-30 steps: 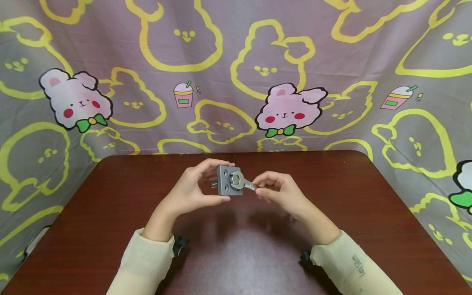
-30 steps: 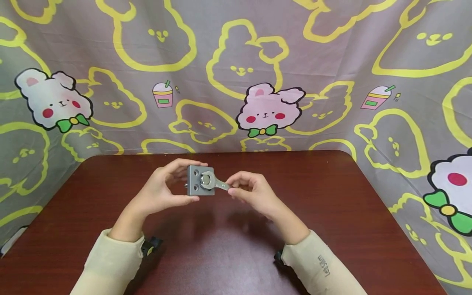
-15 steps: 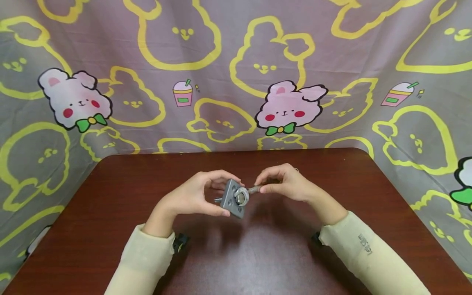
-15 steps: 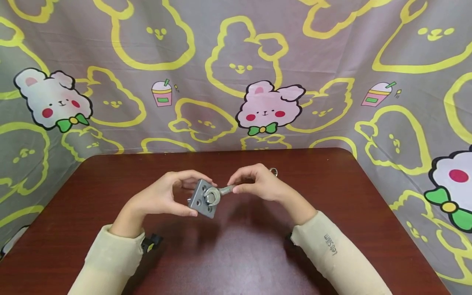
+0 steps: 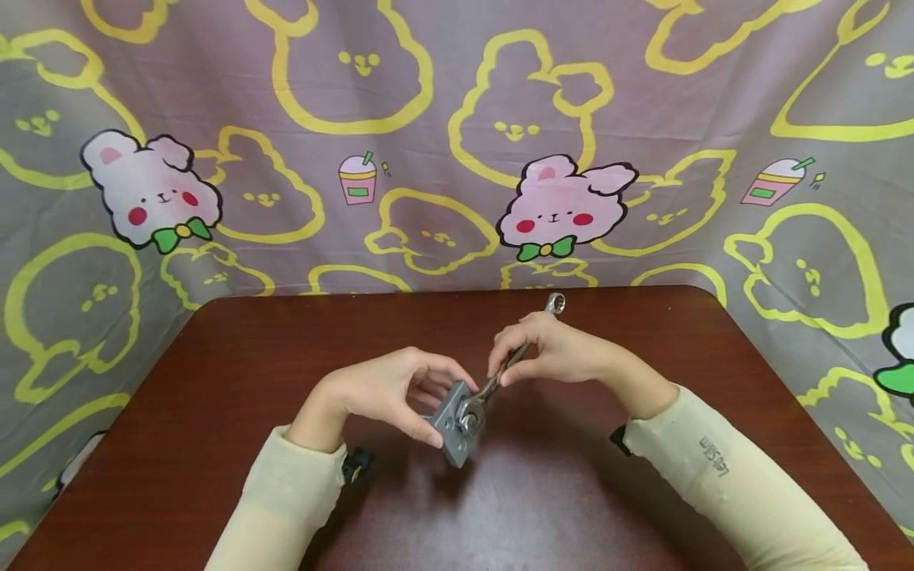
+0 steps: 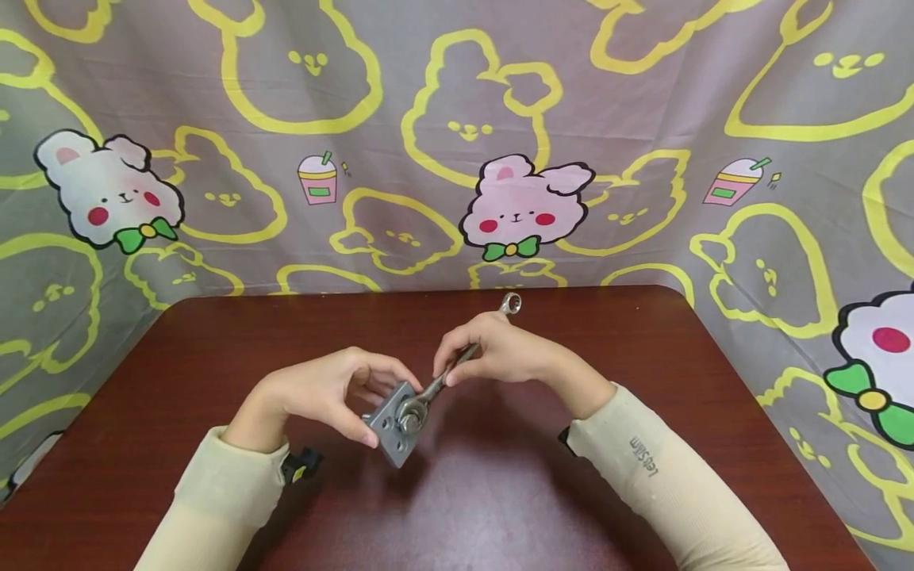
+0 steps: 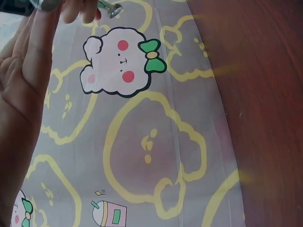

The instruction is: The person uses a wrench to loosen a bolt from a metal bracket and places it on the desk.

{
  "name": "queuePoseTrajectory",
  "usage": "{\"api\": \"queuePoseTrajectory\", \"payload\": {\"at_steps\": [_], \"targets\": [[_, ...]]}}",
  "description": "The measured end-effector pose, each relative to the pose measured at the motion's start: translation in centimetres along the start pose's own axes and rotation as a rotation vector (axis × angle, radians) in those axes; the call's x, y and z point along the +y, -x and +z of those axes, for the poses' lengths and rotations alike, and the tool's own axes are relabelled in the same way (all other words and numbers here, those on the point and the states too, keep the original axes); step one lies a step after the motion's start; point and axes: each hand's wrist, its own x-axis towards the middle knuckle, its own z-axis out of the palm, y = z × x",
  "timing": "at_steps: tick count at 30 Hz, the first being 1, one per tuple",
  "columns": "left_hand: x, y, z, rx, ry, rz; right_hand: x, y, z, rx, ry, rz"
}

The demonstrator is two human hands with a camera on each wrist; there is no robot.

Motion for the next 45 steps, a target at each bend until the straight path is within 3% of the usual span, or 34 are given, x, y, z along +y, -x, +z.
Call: {"api": "queuePoseTrajectory", "payload": {"at_steps": [5, 10, 15, 21, 28, 32, 39, 45], "targets": [[0.1, -0.3, 0.4, -0.056, -0.005, -0.025, -0.4, -0.1, -0.2, -0.021, 0.079, -0.041], [0.0, -0.1, 0.4, -0.021, 0.000, 0.002, -0.4, 0.4, -0.4, 0.000, 0.070, -0.009], [-0.3, 0.6, 0.2, 0.112, -0.031, 0.085, -0.1, 2.0, -0.5, 0.104, 0.013, 0.077], [-0.9, 1.0, 0.2, 0.295, -0.084, 0.154, 0.0, 3.8, -0.2, 0.317, 0.015, 0.136], [-1.3, 0.3, 0.4, 0.581, -0.252, 0.249, -0.2, 4.4, 1.6, 0.480, -0.074, 0.255], [-1.2, -0.2, 0.6, 0.705, -0.344, 0.318, -0.3, 4.3, 2.8, 0.565, -0.156, 0.302], [-0.8, -0.7, 0.9, 0.845, -0.411, 0.401, -0.5, 3.4, 4.2, 0.670, -0.290, 0.323], [-1.0, -0.9, 0.9, 0.852, -0.389, 0.414, -0.4, 2.8, 4.9, 0.653, -0.315, 0.294]]}}
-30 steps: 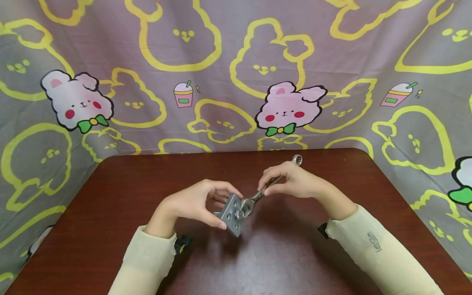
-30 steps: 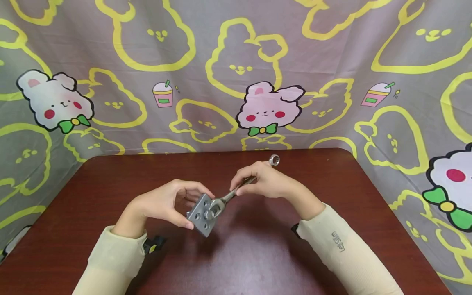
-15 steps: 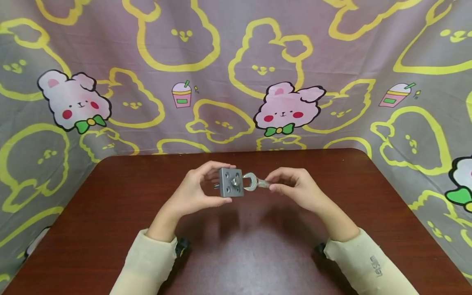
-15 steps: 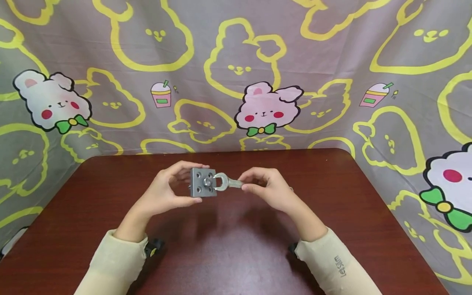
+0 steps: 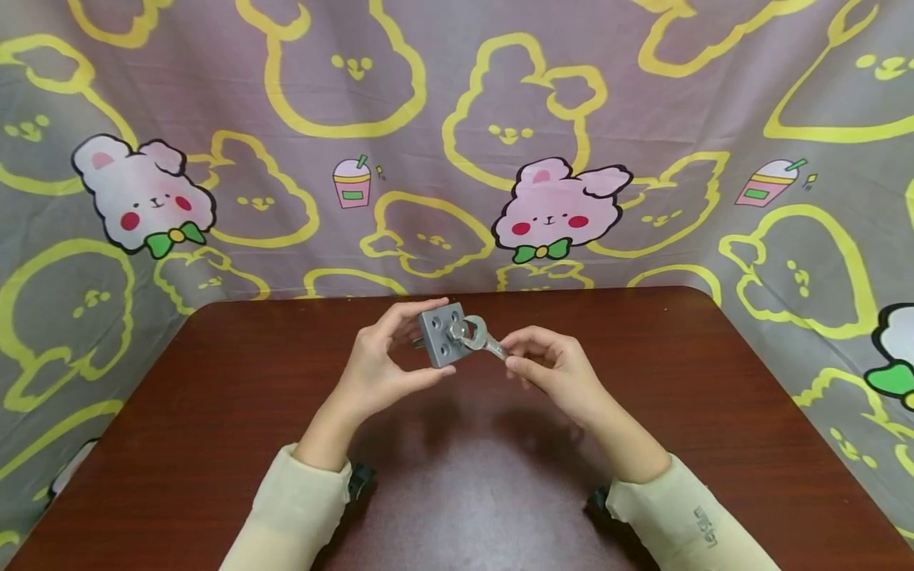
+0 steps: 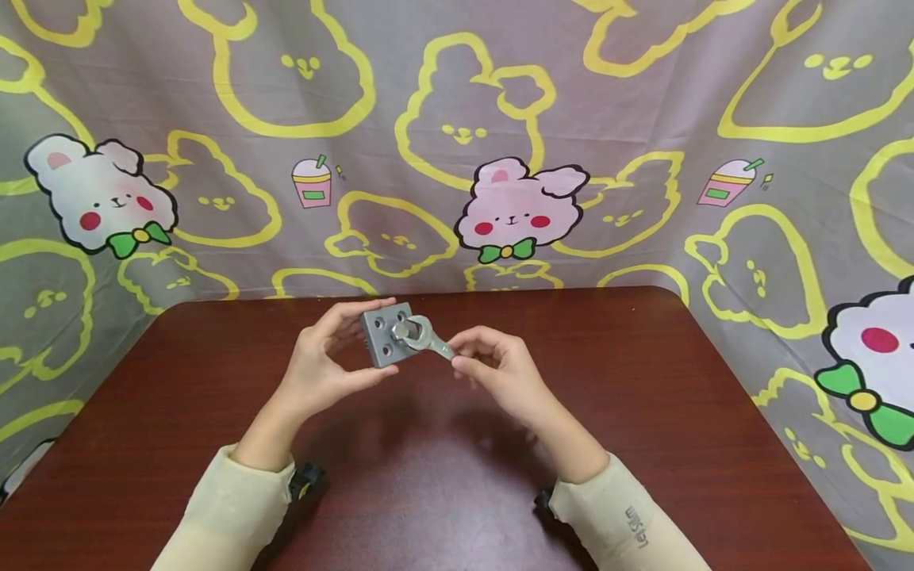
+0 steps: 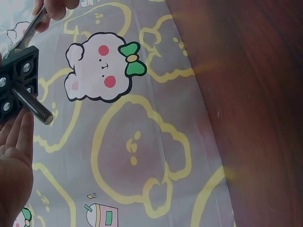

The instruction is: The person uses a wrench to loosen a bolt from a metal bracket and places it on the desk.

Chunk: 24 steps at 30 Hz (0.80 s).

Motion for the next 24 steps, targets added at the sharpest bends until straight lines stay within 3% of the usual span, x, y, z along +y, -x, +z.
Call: {"api": "queuePoseTrajectory", "payload": {"at_steps": [24], "targets": [[0.26, 0.43, -0.08, -0.013, -0.005, 0.031, -0.34, -0.50, 0.11, -0.080, 0.057, -0.025]]}}
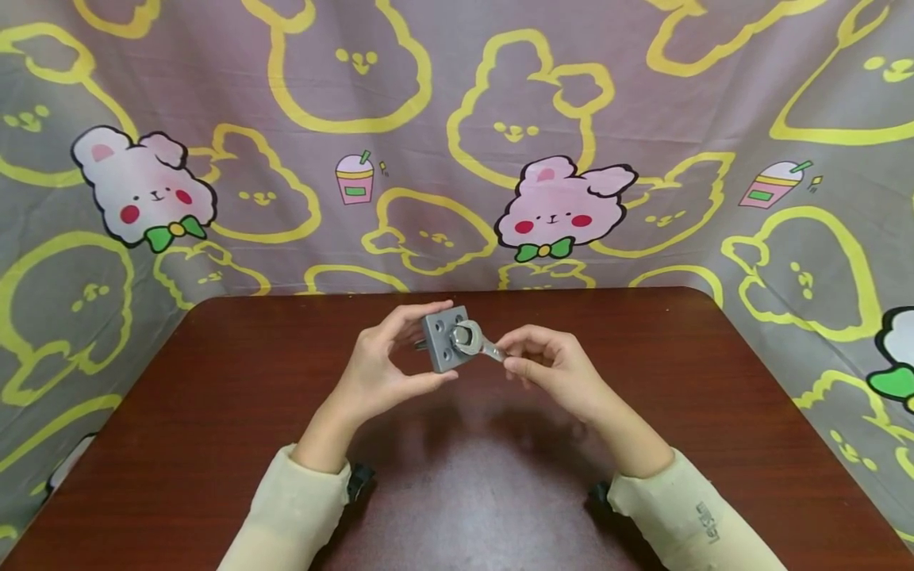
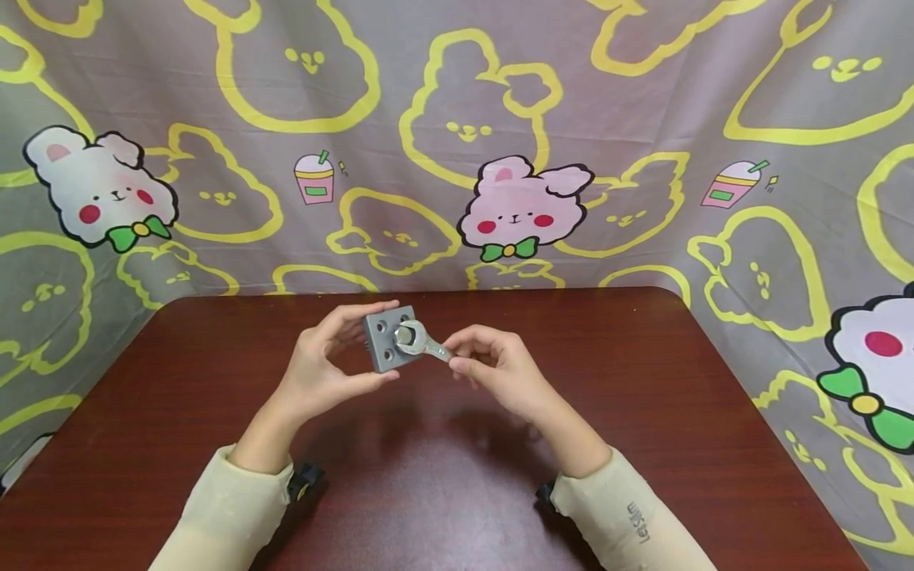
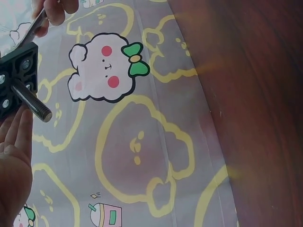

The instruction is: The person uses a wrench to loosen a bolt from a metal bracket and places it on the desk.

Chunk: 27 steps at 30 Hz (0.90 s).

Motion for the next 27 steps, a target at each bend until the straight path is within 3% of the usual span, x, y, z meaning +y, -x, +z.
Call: {"api": "queuePoseTrajectory", "payload": {"at_steps": [10, 17, 27], "targets": [[0.2, 0.0, -0.4, -0.055, 0.017, 0.007, -0.4, -0.2, -0.1, -0.021, -0.008, 0.016], [0.5, 0.1, -1.1, -0.169, 0.105, -0.034, 0.4, -0.8, -1.0, -0.121, 0.002, -0.012], [1.6, 0.2, -1.5, -0.373, 0.135, -0.128, 0.1, -1.6, -2.3, -0.279, 0.064, -0.106]]}}
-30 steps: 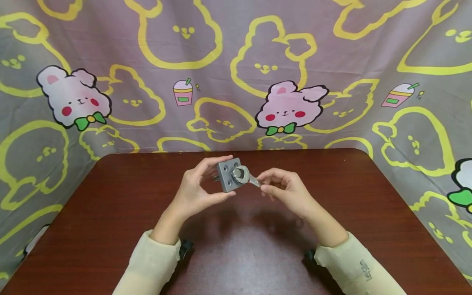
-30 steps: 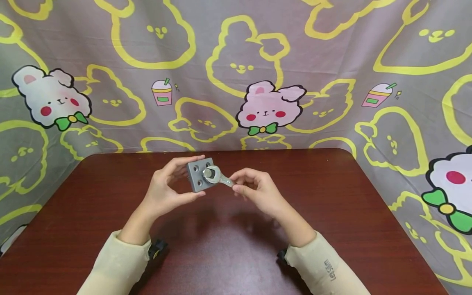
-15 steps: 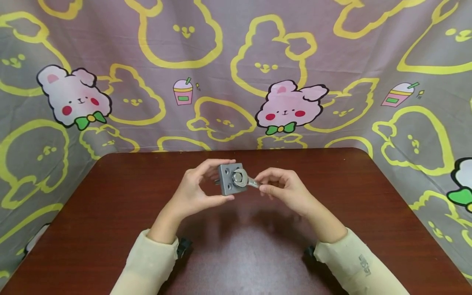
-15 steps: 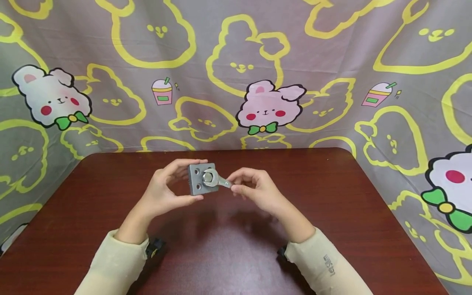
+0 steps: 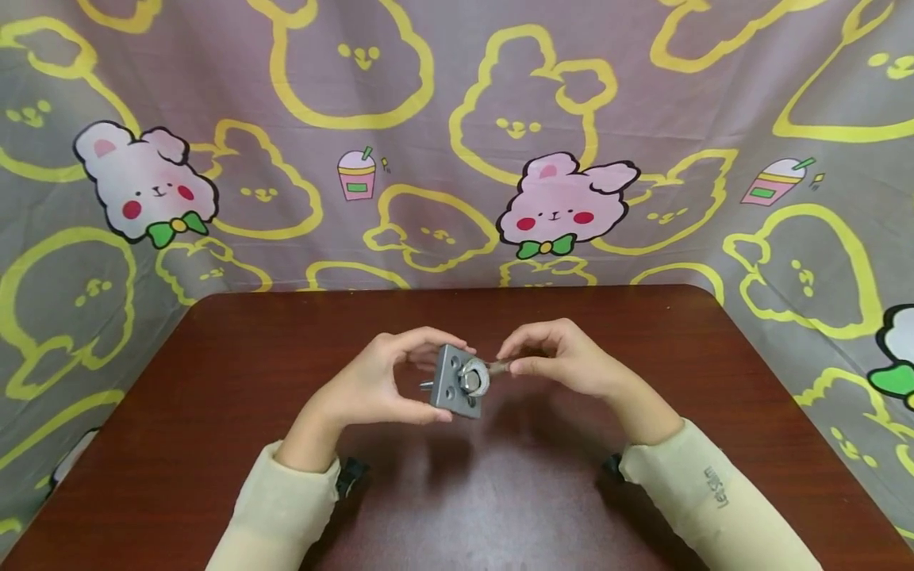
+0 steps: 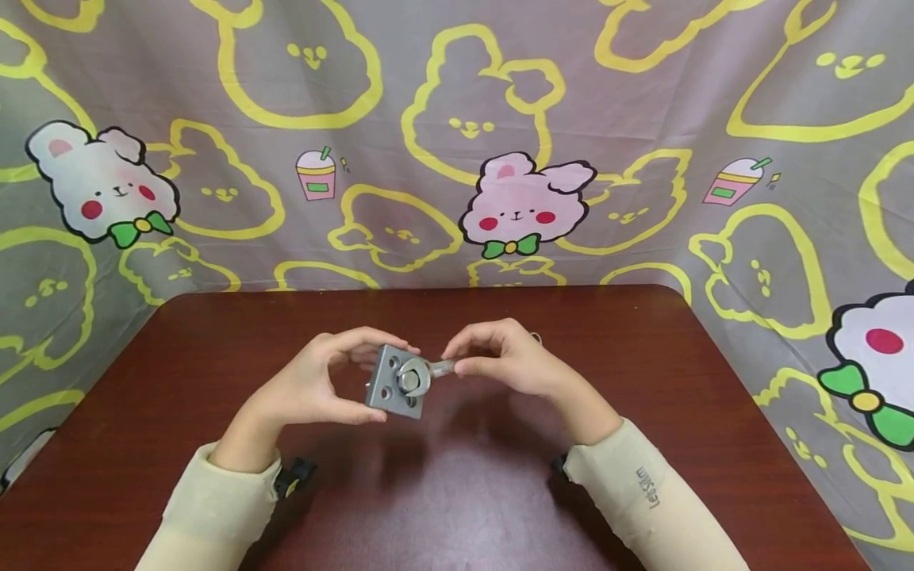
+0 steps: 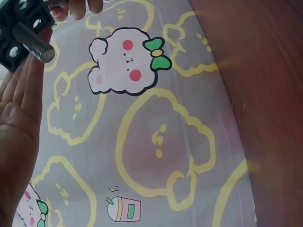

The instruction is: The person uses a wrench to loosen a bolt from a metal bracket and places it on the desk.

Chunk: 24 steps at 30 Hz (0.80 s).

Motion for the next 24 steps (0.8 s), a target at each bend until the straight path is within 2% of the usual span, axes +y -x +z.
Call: {"api": "queuePoseTrajectory", "payload": {"at_steps": [5, 9, 14, 17, 24], "targets": [[0.3, -0.1, -0.1, -0.067, 0.068, -0.053, -0.4, -0.3, -0.5, -0.049, 0.047, -0.023], [0.1, -0.1, -0.2, -0.133, 0.136, -0.090, -0.6, -0.6, -0.9, -0.118, 0.090, -0.057], [-0.2, -0.3, -0.3, -0.218, 0.184, -0.146, -0.9, -1.0, -1.1, -0.194, 0.075, -0.022], [-0.3, -0.3, -0.4, -0.263, 0.188, -0.174, -1.0, -1.2, -1.0, -0.218, 0.071, -0.010], [-0.4, -0.5, -0.4, -0.332, 0.239, -0.199, -0.8, -1.3, -0.9, -0.229, 0.101, -0.052]]}}
